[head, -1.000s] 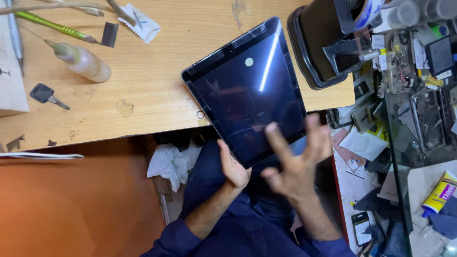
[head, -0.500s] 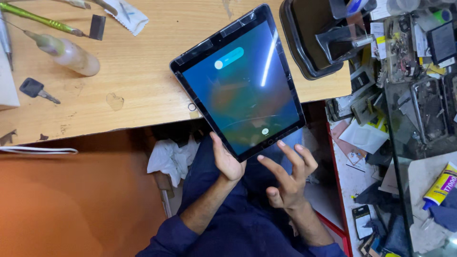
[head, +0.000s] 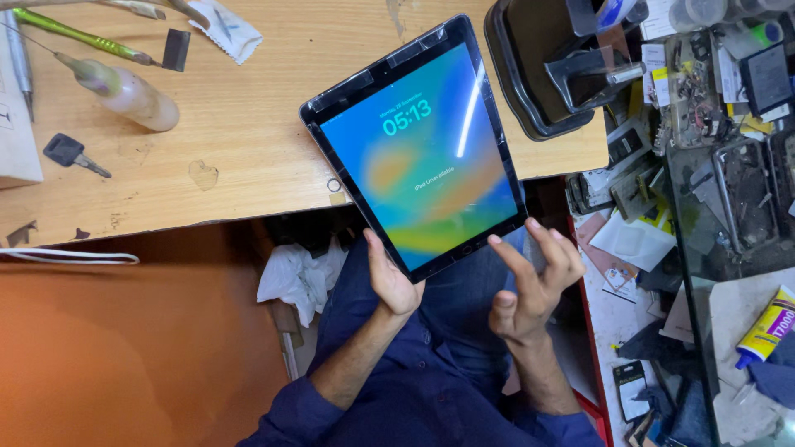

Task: The person applies a protective film to a tablet by hand, smoothing it along the edges and corners. They then wrap the tablet in bubble wrap and secure it with tape.

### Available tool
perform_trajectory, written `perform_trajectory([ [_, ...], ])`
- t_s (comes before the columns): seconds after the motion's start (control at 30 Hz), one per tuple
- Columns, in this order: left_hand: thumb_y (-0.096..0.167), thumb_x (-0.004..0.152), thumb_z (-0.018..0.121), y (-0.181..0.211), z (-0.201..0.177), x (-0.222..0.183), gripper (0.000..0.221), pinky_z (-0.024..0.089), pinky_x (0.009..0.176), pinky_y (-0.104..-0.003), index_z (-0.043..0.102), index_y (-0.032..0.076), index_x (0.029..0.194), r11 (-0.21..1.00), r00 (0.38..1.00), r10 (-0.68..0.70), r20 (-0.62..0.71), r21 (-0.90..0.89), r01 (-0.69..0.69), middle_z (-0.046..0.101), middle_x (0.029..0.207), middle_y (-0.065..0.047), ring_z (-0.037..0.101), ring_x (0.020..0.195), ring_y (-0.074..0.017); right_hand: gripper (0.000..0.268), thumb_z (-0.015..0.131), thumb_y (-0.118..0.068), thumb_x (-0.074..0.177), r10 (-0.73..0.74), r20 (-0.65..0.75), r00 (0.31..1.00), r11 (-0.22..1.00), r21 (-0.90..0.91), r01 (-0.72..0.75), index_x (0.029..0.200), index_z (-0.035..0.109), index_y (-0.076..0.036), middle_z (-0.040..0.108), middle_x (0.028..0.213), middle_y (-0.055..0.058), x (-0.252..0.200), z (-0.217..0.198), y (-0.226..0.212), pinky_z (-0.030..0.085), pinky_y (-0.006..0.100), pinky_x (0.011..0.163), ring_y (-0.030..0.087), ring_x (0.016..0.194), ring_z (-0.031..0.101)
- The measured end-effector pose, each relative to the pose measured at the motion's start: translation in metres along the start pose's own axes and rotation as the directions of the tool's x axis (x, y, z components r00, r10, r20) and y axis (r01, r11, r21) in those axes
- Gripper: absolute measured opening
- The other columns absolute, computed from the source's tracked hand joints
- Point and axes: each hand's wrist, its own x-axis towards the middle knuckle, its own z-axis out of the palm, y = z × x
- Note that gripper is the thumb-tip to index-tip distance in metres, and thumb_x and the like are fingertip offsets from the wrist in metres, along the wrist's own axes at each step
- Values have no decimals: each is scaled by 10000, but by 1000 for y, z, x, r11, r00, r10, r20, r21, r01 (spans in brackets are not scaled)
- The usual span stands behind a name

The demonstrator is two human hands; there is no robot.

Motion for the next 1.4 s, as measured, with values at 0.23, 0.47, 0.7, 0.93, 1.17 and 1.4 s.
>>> perform_trajectory([
  [0.23,485,1131,277,39,-22,-17,624,442,1133,-428,478,0,1470,967,975,-212,72,160,199,598,1398,-149,581,1301,-260,450,444,-393,1170,217,125,968,790,561,-249,1361,558,-2,644,1308,196,51,-6,26,551,395,1007,282,1213,643],
  [0.47,465,1146,255,89,-56,-70,631,489,1058,-393,525,-32,1424,869,882,-457,114,269,416,643,1327,-151,626,1230,-251,298,501,-197,1183,381,355,854,242,853,-463,1400,537,3,684,1104,121,55,8,41,567,271,835,138,941,686],
  [0.7,430,1152,252,103,-62,-78,591,496,1040,-357,506,-13,1449,837,883,-452,126,403,371,643,1302,-128,622,1207,-210,221,570,-141,1141,362,431,826,26,882,-471,1308,550,3,687,1112,92,32,12,48,559,248,794,119,907,682],
  [0.93,435,1151,242,107,-50,-76,596,495,1022,-355,501,-1,1465,850,874,-451,181,386,359,642,1291,-126,618,1193,-207,301,530,-211,1142,349,496,795,-99,863,-496,1375,475,-30,659,1183,82,28,10,43,561,294,892,144,1016,677],
  [1.17,446,1153,261,114,0,-61,593,484,1068,-387,548,-19,1385,916,926,-365,101,215,338,655,1294,-136,632,1203,-231,481,437,-365,1078,297,594,747,-149,802,-579,1387,485,0,679,1200,139,-12,8,22,560,339,856,189,1001,680],
  [1.4,343,1138,341,145,79,12,539,437,1171,-342,460,-55,1482,818,999,-52,6,574,39,547,1479,-147,551,1350,-197,278,486,-243,1190,454,341,823,121,892,-436,1319,523,0,680,1128,179,-3,-18,61,576,340,896,215,964,683],
])
